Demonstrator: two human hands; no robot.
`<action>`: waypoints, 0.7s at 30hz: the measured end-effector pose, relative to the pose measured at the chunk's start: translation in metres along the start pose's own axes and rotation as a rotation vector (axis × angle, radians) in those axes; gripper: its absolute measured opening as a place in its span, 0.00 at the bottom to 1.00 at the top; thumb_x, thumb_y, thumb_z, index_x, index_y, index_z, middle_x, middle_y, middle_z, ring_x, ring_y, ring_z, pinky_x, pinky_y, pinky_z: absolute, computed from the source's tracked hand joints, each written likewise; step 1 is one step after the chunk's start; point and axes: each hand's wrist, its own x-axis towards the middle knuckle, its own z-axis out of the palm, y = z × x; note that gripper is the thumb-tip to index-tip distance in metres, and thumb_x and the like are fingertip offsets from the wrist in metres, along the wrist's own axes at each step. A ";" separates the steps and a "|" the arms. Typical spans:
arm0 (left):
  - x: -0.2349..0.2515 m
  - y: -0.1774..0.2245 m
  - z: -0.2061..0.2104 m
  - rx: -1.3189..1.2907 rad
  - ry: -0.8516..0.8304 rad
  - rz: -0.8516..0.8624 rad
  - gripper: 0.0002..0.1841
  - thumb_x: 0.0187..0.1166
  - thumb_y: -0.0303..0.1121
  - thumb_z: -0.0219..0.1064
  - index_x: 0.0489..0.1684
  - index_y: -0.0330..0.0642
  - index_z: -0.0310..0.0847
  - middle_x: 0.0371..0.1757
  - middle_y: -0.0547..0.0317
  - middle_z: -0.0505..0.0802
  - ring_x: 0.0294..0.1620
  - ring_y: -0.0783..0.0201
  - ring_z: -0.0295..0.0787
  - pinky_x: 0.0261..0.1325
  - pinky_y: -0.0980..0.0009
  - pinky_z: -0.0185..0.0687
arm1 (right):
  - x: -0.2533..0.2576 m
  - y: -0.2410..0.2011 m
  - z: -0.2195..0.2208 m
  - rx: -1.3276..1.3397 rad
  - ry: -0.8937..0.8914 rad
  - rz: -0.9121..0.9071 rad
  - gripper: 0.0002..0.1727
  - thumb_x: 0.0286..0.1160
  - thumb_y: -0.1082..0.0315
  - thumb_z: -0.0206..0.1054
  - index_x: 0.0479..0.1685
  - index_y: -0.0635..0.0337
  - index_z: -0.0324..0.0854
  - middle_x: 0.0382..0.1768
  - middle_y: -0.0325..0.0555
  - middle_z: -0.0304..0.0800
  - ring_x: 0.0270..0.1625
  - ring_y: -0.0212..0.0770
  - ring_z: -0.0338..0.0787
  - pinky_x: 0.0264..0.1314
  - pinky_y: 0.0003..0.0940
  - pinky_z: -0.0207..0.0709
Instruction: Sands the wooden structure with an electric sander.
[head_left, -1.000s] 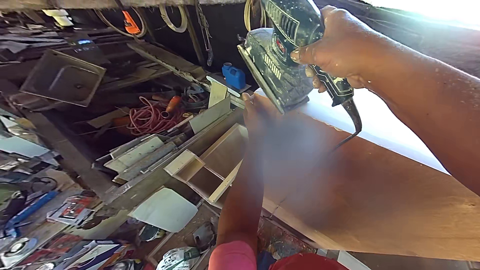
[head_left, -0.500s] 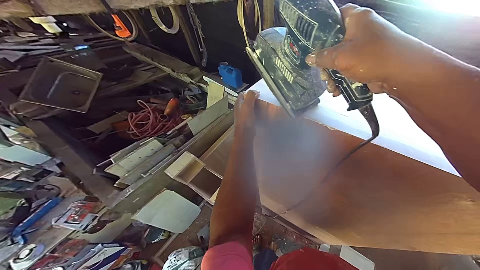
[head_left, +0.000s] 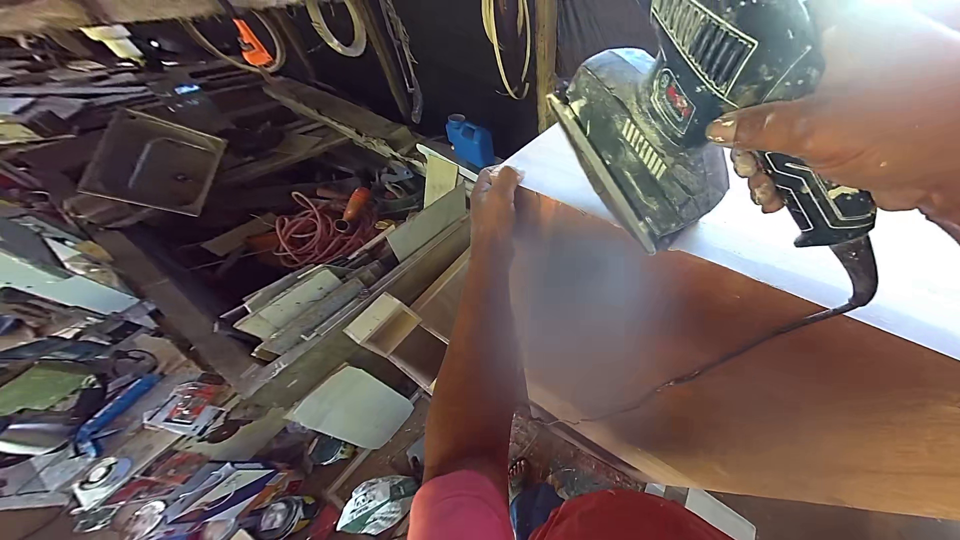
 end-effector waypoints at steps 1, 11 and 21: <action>0.002 -0.001 -0.004 -0.008 -0.041 -0.008 0.17 0.80 0.41 0.66 0.59 0.41 0.80 0.46 0.58 0.91 0.49 0.67 0.89 0.54 0.64 0.86 | 0.002 0.000 0.001 0.010 0.007 0.000 0.21 0.76 0.69 0.74 0.64 0.50 0.74 0.30 0.46 0.86 0.16 0.40 0.87 0.14 0.36 0.87; 0.005 -0.001 -0.002 -0.002 -0.028 -0.028 0.12 0.85 0.38 0.60 0.56 0.42 0.79 0.44 0.60 0.90 0.46 0.68 0.88 0.52 0.64 0.85 | 0.059 -0.029 0.043 -0.029 -0.040 0.010 0.24 0.80 0.64 0.72 0.73 0.49 0.70 0.33 0.47 0.85 0.19 0.37 0.87 0.19 0.31 0.87; 0.006 -0.004 0.001 0.007 0.001 -0.014 0.13 0.83 0.42 0.61 0.55 0.46 0.80 0.45 0.62 0.90 0.48 0.68 0.89 0.53 0.64 0.87 | -0.001 0.001 -0.003 -0.032 0.002 -0.012 0.21 0.80 0.67 0.71 0.68 0.49 0.71 0.33 0.46 0.86 0.17 0.37 0.87 0.16 0.33 0.88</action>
